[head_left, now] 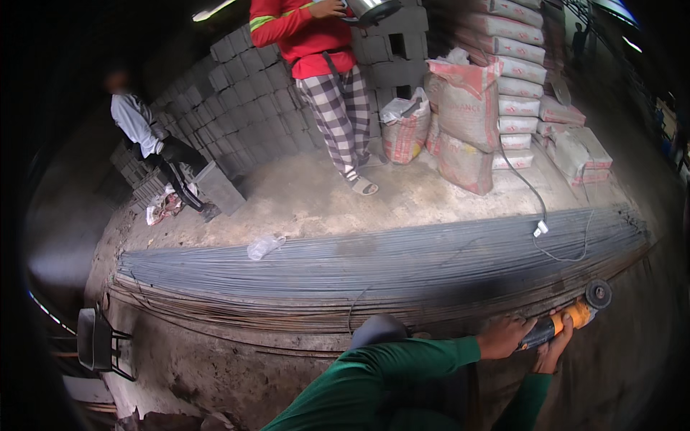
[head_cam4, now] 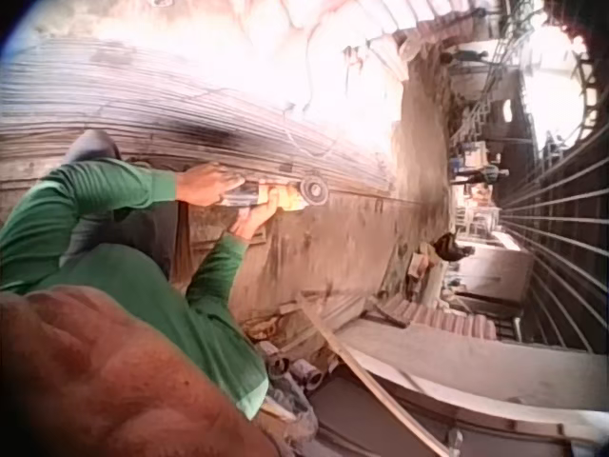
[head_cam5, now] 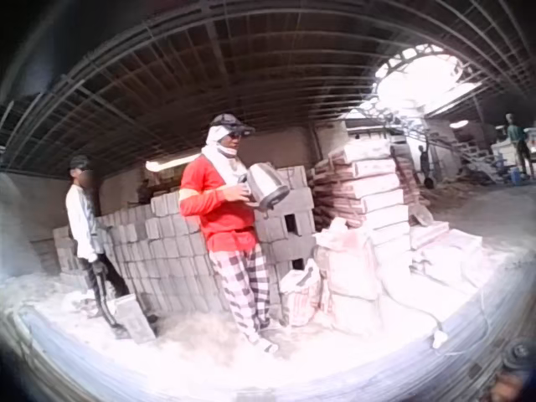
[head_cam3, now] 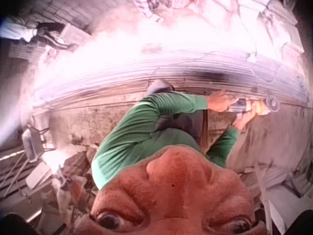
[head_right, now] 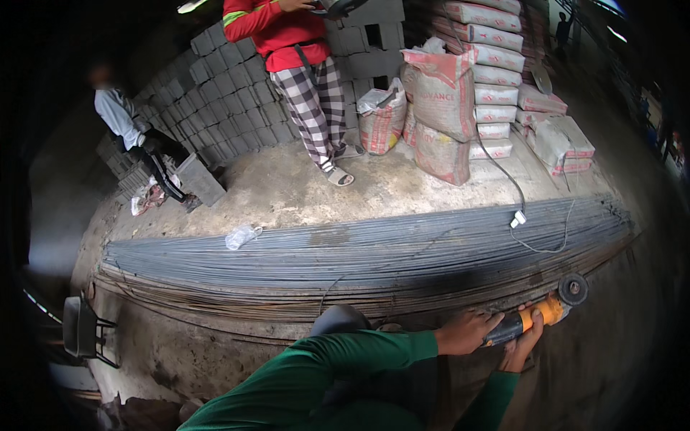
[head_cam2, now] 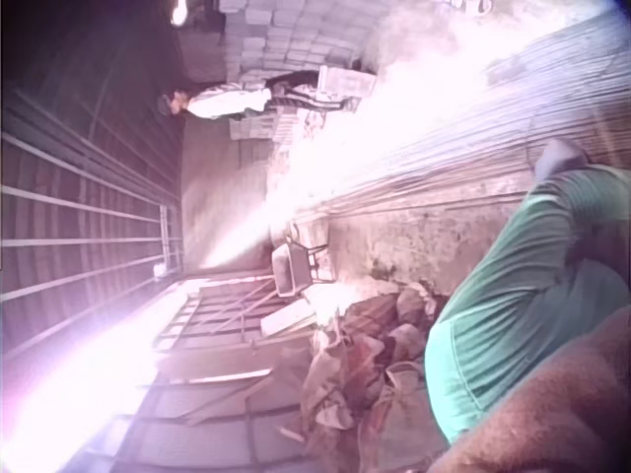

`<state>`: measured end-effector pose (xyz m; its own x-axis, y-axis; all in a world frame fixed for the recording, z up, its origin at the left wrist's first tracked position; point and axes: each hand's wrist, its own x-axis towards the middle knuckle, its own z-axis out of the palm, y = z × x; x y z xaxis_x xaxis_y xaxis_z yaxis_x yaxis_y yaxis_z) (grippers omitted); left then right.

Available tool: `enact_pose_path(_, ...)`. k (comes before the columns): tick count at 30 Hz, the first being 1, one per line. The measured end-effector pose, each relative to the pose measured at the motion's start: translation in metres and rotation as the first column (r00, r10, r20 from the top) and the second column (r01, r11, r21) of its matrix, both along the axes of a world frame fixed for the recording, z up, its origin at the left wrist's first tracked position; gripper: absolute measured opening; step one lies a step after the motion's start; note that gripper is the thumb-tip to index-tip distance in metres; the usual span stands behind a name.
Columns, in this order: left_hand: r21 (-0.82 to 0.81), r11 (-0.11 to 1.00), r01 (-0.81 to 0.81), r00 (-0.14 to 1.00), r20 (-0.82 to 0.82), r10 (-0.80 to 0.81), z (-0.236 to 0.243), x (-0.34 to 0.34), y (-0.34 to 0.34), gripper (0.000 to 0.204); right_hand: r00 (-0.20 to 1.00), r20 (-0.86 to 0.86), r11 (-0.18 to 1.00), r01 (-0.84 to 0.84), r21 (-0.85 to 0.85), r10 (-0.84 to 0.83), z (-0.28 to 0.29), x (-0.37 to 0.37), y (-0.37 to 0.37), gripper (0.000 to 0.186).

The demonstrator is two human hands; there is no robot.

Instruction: The person measures a bundle of metal rods with a tape measure, then uses an angle grinder to cut the rods, producing sparks. The cut pieces are moved aside.

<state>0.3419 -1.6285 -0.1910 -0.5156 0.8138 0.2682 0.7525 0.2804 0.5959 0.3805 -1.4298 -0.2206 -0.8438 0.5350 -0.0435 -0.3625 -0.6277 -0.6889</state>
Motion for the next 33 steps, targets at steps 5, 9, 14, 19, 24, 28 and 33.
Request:
enact_pose_path(5, 0.049, 0.998, -0.041, 0.993, -0.107, 0.046, -0.008, 0.001, 0.012, 0.06, 0.988, 0.121, 0.995, 0.095, 0.009, -0.095, -0.001, -0.002, 0.012, 0.035)
enact_pose_path(9, -0.072, 0.996, 0.051, 0.985, -0.163, -0.062, 0.034, -0.017, -0.021, 0.08, 0.983, 0.155, 0.994, 0.085, 0.066, -0.094, 0.022, -0.011, 0.005, 0.039)
enact_pose_path(14, -0.26, 0.964, 0.061, 0.996, 0.084, -0.041, 0.084, -0.083, -0.104, 0.092, 0.969, 0.241, 0.969, -0.114, 0.22, 0.059, 0.038, 0.024, 0.055, 0.038)
enact_pose_path(19, -0.22, 0.953, -0.21, 0.977, -0.072, 0.199, 0.192, -0.143, -0.196, 0.068, 0.889, 0.44, 0.917, -0.272, 0.291, 0.124, 0.076, 0.036, 0.051, 0.04)
enact_pose_path(24, -0.249, 0.894, -0.372, 0.916, 0.058, 0.398, 0.131, -0.142, -0.254, 0.077, 0.718, 0.673, 0.827, -0.48, 0.294, 0.178, 0.048, 0.057, 0.055, 0.043)
enact_pose_path(28, -0.2, 0.907, -0.371, 0.875, 0.253, 0.414, 0.08, -0.134, -0.267, 0.087, 0.582, 0.809, 0.69, -0.62, 0.373, 0.086, 0.004, 0.051, 0.028, 0.045)
enact_pose_path(33, -0.247, 0.9, -0.359, 0.826, 0.364, 0.429, 0.053, -0.121, -0.27, 0.086, 0.471, 0.857, 0.652, -0.721, 0.236, 0.21, -0.079, 0.058, 0.025, 0.031)
